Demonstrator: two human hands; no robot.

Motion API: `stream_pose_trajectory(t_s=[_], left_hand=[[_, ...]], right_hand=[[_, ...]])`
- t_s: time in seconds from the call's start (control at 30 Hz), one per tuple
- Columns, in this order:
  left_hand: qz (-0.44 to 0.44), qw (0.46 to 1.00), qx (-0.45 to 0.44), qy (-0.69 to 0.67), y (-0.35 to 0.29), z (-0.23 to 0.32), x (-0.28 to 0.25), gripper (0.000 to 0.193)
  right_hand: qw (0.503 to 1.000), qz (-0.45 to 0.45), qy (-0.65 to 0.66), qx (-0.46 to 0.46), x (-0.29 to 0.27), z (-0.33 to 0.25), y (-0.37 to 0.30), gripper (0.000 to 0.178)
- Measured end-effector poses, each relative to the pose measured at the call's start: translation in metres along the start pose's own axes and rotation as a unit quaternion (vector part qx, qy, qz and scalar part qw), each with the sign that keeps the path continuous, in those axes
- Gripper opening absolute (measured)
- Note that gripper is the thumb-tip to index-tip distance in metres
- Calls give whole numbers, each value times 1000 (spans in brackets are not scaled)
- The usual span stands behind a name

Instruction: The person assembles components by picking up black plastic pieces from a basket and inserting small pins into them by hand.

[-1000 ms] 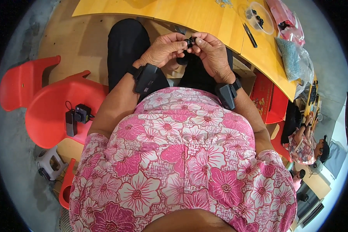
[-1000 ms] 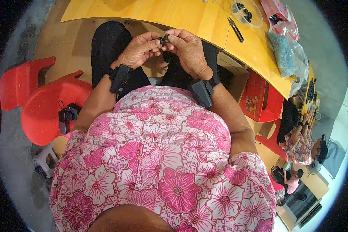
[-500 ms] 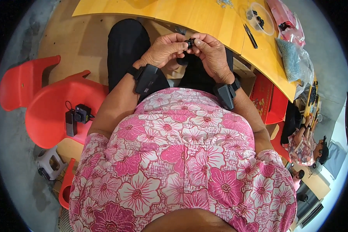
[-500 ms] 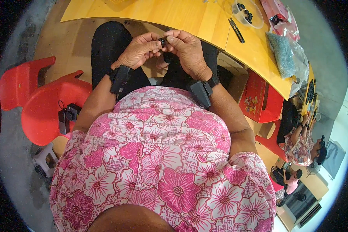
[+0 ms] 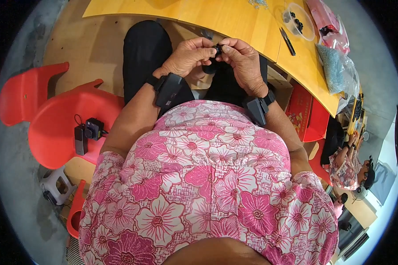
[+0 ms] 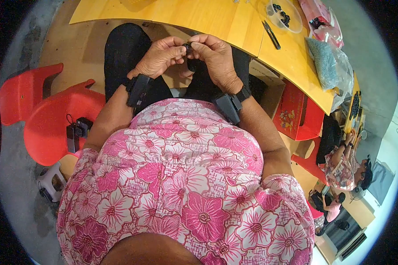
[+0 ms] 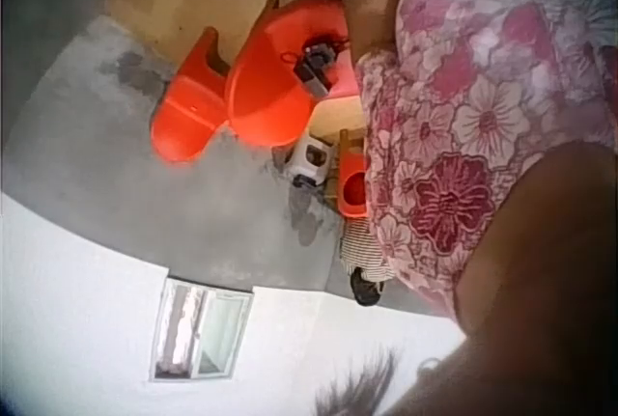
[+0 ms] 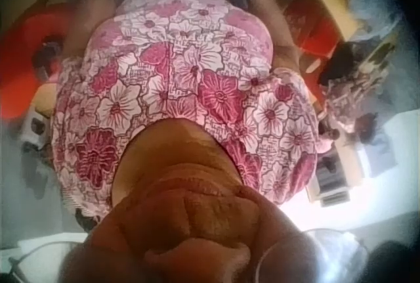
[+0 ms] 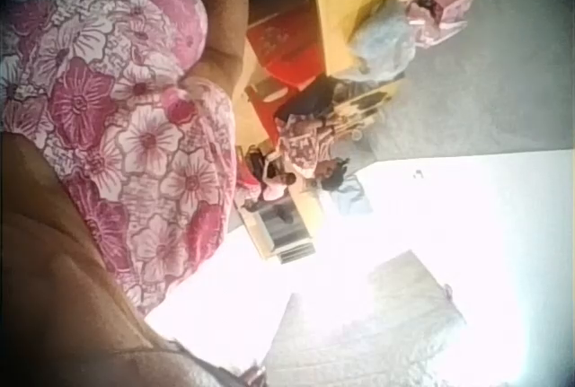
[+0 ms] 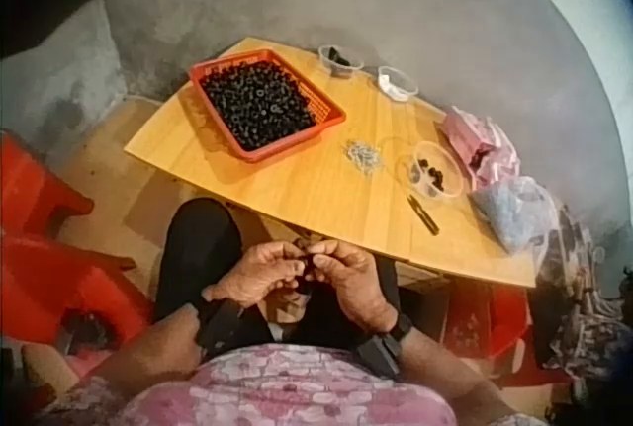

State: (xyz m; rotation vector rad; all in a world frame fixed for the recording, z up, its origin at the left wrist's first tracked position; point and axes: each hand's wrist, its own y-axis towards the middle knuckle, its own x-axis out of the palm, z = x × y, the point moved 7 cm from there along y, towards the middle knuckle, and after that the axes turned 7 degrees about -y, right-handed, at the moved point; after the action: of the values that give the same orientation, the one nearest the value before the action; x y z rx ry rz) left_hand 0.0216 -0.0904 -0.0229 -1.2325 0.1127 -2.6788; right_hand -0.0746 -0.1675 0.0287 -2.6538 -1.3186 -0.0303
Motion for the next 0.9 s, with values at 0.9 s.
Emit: stream_pose_trajectory(t_s=[0.9], left_hand=[[4, 997, 2, 73, -1, 1, -1, 22]], right_hand=[[1000, -4, 2, 17, -2, 6, 0, 12]])
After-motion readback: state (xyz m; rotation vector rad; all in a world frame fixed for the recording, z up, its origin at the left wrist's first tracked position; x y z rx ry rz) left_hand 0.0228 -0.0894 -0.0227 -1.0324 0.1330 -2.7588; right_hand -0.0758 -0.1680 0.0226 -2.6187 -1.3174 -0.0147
